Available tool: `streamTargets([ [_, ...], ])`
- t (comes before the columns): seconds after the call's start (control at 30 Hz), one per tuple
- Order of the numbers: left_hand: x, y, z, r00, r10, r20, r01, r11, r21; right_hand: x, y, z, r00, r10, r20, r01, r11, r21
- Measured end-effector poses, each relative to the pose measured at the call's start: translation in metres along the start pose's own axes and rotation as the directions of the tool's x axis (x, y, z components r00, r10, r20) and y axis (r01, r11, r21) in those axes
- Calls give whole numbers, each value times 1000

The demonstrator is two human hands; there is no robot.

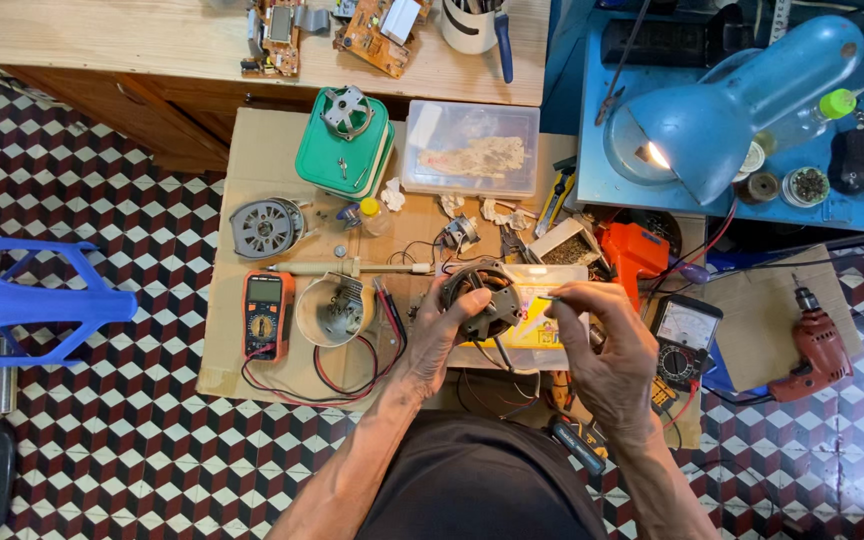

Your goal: The person works at a cluttered workbench, handling a small electric motor and various tools. They use a cordless drill to drive screws into the motor housing, then set the drill down and continue manipulating the motor and small parts by hand.

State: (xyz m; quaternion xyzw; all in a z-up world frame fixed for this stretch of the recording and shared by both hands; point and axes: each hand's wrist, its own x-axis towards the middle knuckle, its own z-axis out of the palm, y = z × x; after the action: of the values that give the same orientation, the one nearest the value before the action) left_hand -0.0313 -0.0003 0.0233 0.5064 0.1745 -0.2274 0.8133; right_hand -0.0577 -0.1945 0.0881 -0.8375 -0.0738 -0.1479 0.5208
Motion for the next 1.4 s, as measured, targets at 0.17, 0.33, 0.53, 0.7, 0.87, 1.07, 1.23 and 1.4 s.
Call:
streamTargets([
  [0.17, -5, -1, 2, 999, 24, 46, -28, 995, 92, 14, 2, 8, 996, 81, 27, -83, 995, 52],
  [0.33, -10, -1, 7, 999, 18, 52, -22, 997, 77, 18, 10, 18, 990, 124, 62, -123, 992, -16],
  [0.53, -10, -2, 5, 998, 15, 65, -19, 998, 56, 15, 22, 20, 985, 146, 91, -141, 988, -63],
  [0.7, -7, -4, 3, 999, -1, 50, -3, 996, 84, 16, 27, 21, 982, 155, 104, -154, 988, -25],
  [0.87, -6, -4, 3, 999, -20, 36, 17, 996, 85, 20, 26, 21, 981, 161, 110, -155, 986, -62],
  [1.07, 0, -8, 8, 998, -57, -28, 57, 998, -3, 1, 4, 8, 999, 29, 14, -30, 999, 39],
  [1.23, 10, -5, 21, 997, 1, -74, -5, 999, -43, -38, -13, 25, 998, 51, -41, -47, 993, 106],
  [1.4, 11, -1, 37, 989, -77, -125, 56, 985, -161, -53, -4, 43, 992, 68, -104, -78, 992, -97],
])
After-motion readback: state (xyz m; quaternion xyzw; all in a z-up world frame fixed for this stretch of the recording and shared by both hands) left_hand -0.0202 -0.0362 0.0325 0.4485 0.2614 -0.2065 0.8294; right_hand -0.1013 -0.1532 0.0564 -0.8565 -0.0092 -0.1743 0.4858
